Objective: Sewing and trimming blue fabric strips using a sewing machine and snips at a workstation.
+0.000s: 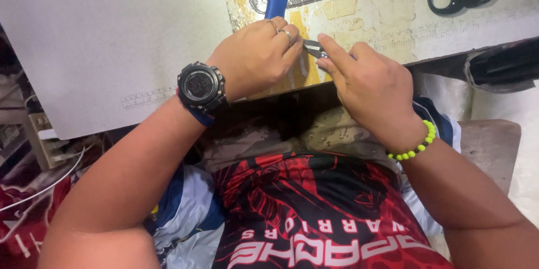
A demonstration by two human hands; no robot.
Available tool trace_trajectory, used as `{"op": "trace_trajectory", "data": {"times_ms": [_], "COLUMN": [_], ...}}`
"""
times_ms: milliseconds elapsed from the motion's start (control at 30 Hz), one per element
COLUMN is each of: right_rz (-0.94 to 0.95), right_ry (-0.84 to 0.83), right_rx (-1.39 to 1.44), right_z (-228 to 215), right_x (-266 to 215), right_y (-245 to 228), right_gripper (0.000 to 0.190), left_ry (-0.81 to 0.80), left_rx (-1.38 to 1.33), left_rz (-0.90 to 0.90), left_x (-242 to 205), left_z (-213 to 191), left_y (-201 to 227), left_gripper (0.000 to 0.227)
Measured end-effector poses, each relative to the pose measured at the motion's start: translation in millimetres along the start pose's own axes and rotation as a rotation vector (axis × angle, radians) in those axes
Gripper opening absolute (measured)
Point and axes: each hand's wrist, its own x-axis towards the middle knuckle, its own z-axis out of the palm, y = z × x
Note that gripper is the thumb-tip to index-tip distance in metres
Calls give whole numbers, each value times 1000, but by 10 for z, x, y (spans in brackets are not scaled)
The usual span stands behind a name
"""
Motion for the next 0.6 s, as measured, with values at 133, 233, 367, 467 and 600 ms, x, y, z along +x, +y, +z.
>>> {"op": "trace_trajectory", "data": {"times_ms": [133, 233, 367, 467, 600], "right_rz": [-23, -32, -84, -26, 79], "right_ry": [28, 51, 85, 18, 161], "right_rx": [-23, -15, 50, 125, 202], "right_z": [9, 72, 100, -25, 71], "right_x": [20, 16, 30, 47, -174], "right_y": [-17, 3, 52, 283, 1125], "right_gripper": [29, 26, 24, 28, 35], "left_ry": [-1, -12, -34, -1, -1], "left_rx": [10, 11, 1, 27, 22], "left_rz": [4, 5, 9, 9, -61], "left_x": [-3, 4, 1, -6, -49], "left_z": [-4, -12, -13, -65, -105], "left_y": [7, 9, 5, 23, 76], "left_gripper": [6, 7, 5, 5, 9]}}
